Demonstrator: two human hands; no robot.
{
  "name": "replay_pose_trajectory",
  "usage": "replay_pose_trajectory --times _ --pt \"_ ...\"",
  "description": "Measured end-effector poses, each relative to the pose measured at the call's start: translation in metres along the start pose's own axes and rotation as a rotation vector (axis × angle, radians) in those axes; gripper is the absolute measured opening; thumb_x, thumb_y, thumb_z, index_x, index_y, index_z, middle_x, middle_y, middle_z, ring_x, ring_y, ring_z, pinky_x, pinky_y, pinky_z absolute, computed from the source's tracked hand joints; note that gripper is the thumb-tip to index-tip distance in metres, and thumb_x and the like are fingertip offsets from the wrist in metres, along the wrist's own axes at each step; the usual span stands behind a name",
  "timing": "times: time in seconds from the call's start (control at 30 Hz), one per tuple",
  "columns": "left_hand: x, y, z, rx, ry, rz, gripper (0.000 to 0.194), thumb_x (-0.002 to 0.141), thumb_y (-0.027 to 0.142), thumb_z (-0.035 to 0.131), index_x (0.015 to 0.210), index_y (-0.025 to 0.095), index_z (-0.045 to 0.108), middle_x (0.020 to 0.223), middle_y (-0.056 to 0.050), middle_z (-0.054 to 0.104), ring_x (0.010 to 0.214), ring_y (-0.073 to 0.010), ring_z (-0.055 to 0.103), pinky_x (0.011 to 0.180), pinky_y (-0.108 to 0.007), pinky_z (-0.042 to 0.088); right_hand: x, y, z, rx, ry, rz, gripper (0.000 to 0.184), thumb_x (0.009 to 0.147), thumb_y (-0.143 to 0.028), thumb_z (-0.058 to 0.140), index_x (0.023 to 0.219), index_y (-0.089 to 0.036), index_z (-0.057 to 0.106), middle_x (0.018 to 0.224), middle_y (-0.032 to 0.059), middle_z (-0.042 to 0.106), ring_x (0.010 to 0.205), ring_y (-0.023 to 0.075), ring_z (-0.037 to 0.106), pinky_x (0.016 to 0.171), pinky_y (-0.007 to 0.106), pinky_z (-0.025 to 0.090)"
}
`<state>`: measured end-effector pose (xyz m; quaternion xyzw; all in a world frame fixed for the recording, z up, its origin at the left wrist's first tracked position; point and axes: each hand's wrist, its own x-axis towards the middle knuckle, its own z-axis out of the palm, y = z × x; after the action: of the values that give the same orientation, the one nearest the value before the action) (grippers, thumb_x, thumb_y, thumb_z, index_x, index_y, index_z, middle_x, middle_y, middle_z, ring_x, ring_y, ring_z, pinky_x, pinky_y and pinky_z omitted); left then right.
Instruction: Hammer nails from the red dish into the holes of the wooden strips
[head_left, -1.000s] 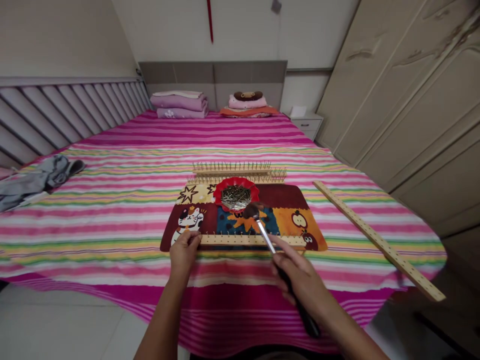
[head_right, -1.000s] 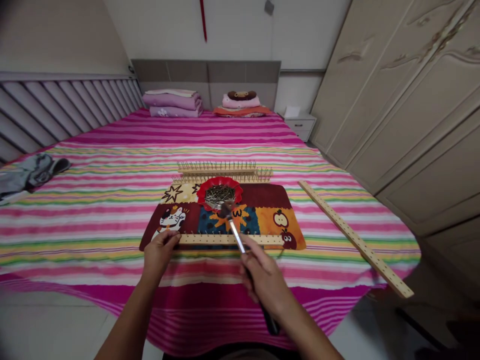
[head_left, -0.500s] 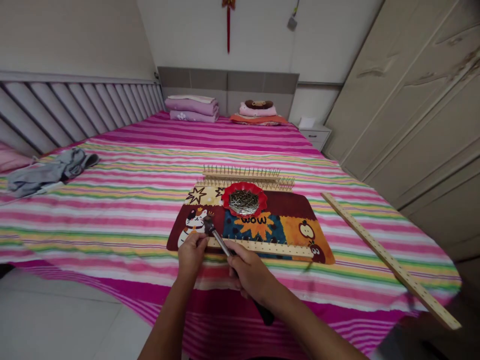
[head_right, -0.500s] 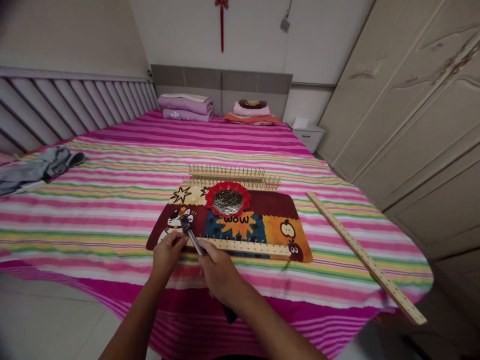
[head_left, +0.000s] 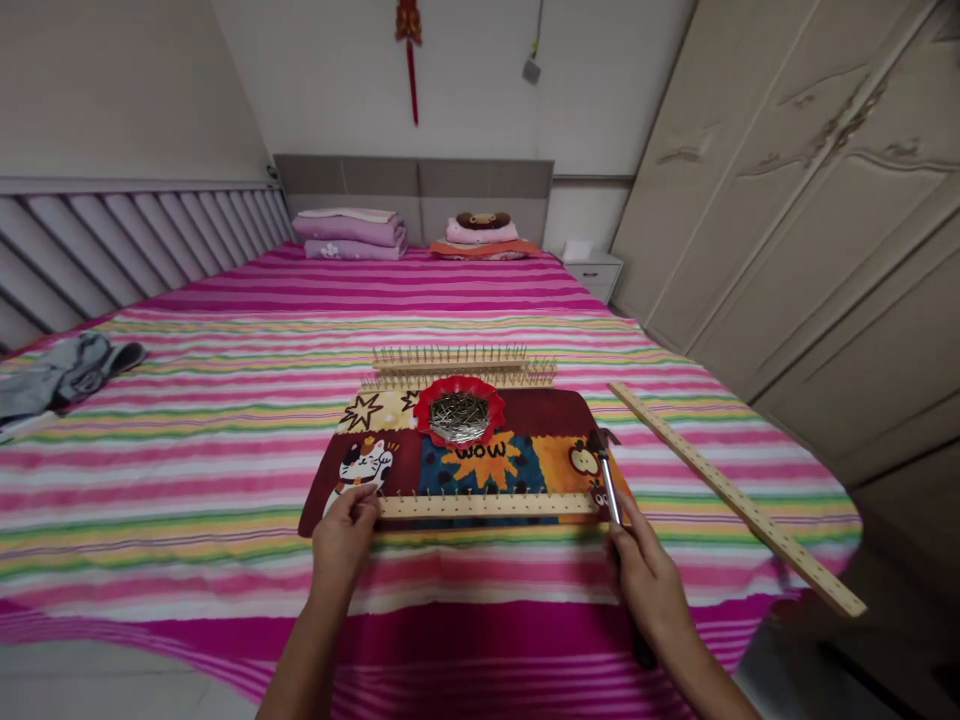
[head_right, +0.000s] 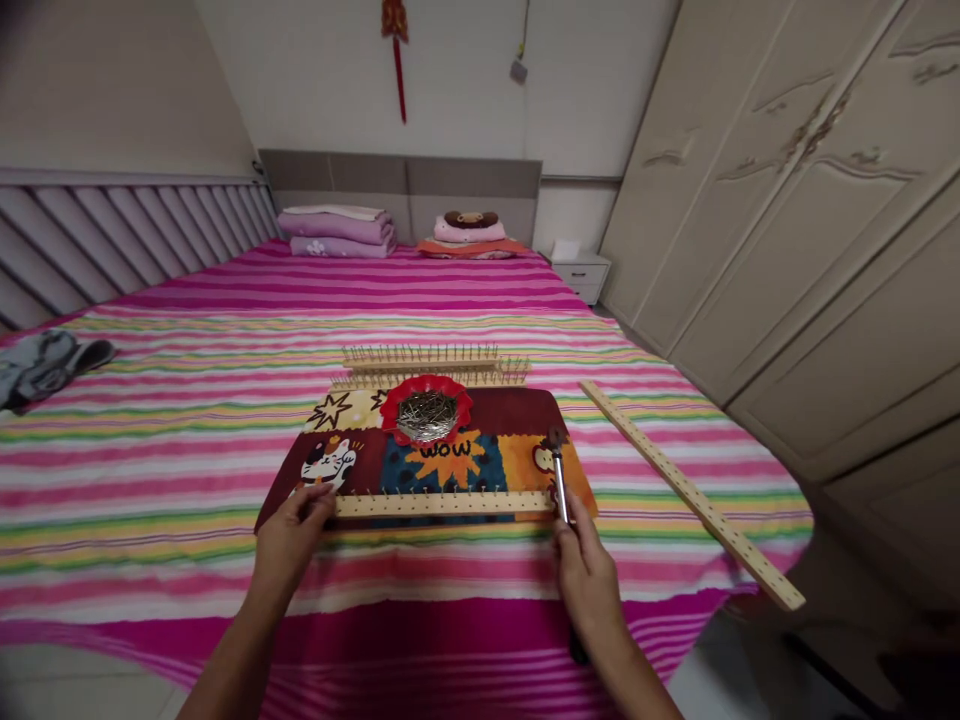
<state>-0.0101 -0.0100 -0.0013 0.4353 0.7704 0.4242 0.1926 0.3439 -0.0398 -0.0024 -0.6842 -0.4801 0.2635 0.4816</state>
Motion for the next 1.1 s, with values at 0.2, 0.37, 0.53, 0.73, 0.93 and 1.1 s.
replay_pose_trajectory --times 0.2,0.37,0.53,0.73,0.93,1.1 --pt "0.021 0.045 0.011 0.151 0.089 0.233 0.024 0.072 0.038 0.053 0.082 0.024 0.069 0.086 -0.004 0.069 0.077 -0.0207 0.061 0.073 -0.031 0.046 0.000 0.049 -0.002 -0.052 0.021 0.080 0.058 0.080 -0.042 0.043 0.129 -0.014 0.056 0.088 0.0090 0.075 0.077 0.0233 0.068 0.063 0.028 0.052" --pt "0.046 0.092 0.053 0.518 -0.031 0.439 0.024 0.076 0.031 0.049 0.074 0.020 0.070 0.079 -0.009 0.066 0.081 -0.0231 0.059 0.077 -0.033 0.043 -0.002 0.058 0.003 -0.054 0.023 0.082 0.058 0.081 -0.044 0.044 0.130 -0.015 0.055 0.087 0.0074 0.075 0.078 0.0236 0.068 0.060 0.027 0.051" --pt "0.059 0.112 0.092 0.817 -0.058 0.403 0.025 0.074 0.027 0.051 0.078 0.014 0.072 0.095 -0.019 0.065 0.092 -0.0327 0.056 0.077 -0.043 0.038 0.002 0.061 0.004 -0.061 0.027 0.083 0.058 0.083 -0.043 0.040 0.132 -0.013 0.053 0.091 0.0089 0.075 0.081 0.0237 0.069 0.062 0.027 0.052" --pt "0.068 0.110 0.112 0.591 -0.065 0.263 0.012 0.063 0.015 0.055 0.063 0.014 0.067 0.096 -0.022 0.066 0.103 -0.0387 0.051 0.083 -0.051 0.034 0.003 0.062 0.004 -0.075 0.023 0.073 0.061 0.082 -0.044 0.041 0.131 -0.009 0.052 0.108 0.0140 0.071 0.099 0.0266 0.065 0.077 0.030 0.052" --pt "0.073 0.111 0.087 0.380 -0.126 0.138 0.015 0.062 0.028 0.058 0.051 0.018 0.060 0.062 -0.011 0.065 0.074 -0.0302 0.061 0.068 -0.041 0.042 0.003 0.063 0.004 -0.070 0.043 0.049 0.055 0.082 -0.042 0.043 0.129 -0.016 0.055 0.098 0.0088 0.075 0.089 0.0252 0.069 0.069 0.029 0.053" --pt "0.051 0.096 0.043 -0.214 -0.217 0.108 0.032 0.060 0.048 0.063 0.065 0.017 0.064 0.057 0.001 0.061 0.053 -0.0120 0.051 0.053 -0.024 0.038 0.002 0.062 0.004 -0.078 0.043 0.054 0.055 0.081 -0.041 0.043 0.129 -0.015 0.055 0.097 0.0099 0.075 0.083 0.0252 0.069 0.067 0.029 0.053"
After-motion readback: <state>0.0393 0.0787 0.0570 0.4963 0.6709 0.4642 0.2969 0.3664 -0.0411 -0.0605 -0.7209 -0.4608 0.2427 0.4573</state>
